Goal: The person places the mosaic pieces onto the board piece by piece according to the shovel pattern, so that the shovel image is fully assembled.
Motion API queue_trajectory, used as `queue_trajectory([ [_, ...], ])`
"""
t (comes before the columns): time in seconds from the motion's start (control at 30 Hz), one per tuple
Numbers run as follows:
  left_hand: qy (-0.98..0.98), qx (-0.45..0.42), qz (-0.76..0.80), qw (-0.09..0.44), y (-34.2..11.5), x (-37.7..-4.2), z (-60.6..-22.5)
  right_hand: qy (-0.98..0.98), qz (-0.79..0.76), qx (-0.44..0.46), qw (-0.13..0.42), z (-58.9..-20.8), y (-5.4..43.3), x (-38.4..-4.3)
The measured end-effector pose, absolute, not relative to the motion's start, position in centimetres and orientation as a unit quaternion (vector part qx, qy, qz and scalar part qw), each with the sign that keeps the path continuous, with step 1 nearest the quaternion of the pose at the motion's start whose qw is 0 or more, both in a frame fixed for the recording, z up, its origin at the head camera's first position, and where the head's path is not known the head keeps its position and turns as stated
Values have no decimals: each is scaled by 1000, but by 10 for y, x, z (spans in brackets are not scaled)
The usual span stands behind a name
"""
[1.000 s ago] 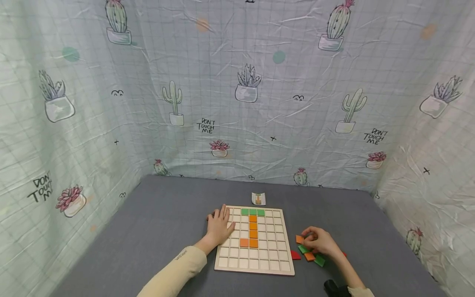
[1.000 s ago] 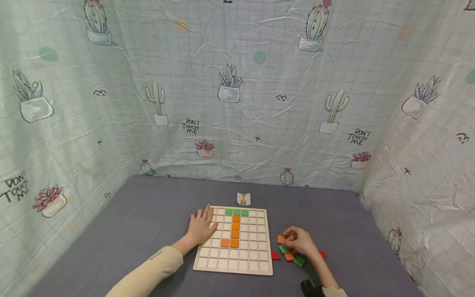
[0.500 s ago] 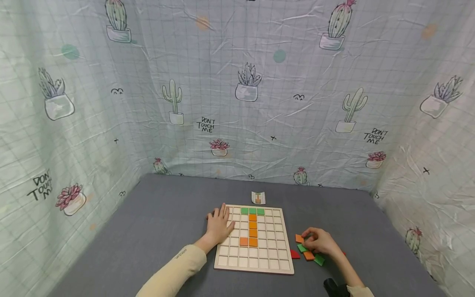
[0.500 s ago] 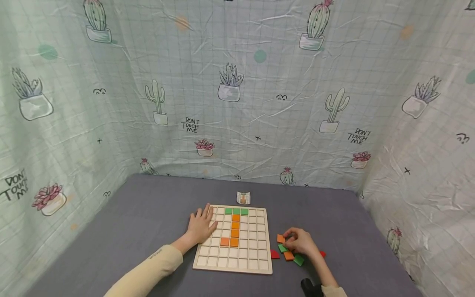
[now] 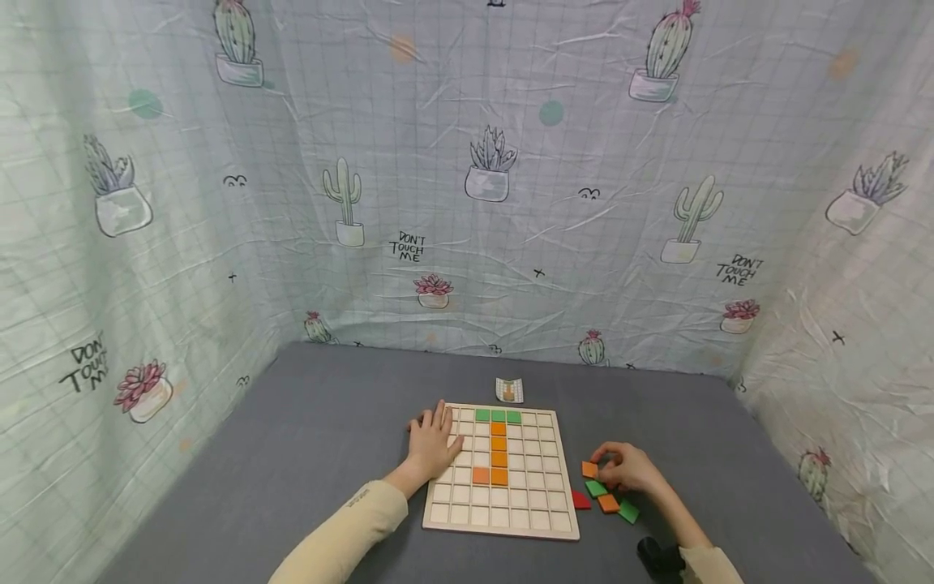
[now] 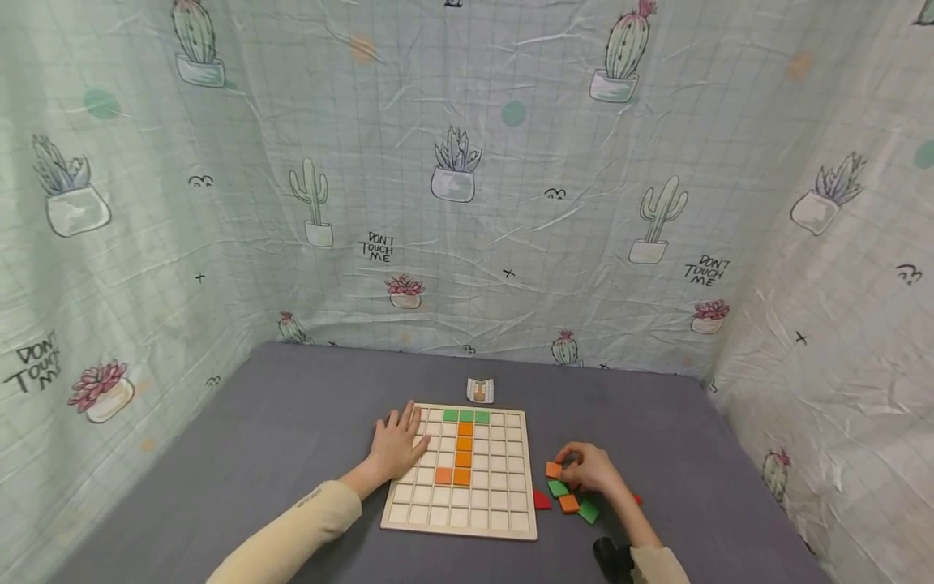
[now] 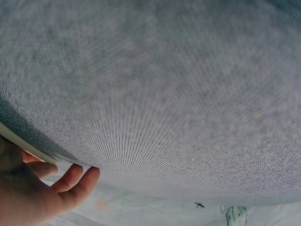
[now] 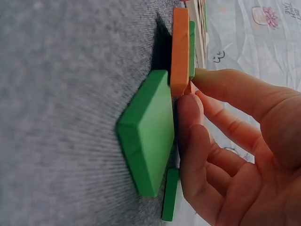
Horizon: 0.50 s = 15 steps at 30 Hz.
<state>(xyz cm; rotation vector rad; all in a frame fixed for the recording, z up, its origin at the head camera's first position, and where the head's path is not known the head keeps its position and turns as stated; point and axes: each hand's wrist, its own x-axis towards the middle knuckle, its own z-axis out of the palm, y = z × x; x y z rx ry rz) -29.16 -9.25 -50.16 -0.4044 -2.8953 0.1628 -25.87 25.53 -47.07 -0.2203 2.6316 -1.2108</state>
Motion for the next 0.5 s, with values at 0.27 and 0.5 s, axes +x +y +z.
queue_trajectory([
  [0.27, -984, -135, 54, 107, -92, -290, -500, 913, -391, -62, 97, -472, 252, -266],
  [0.5, -984, -137, 48, 106, -92, -292, -501, 917, -381, -56, 99, -470, 253, -266],
])
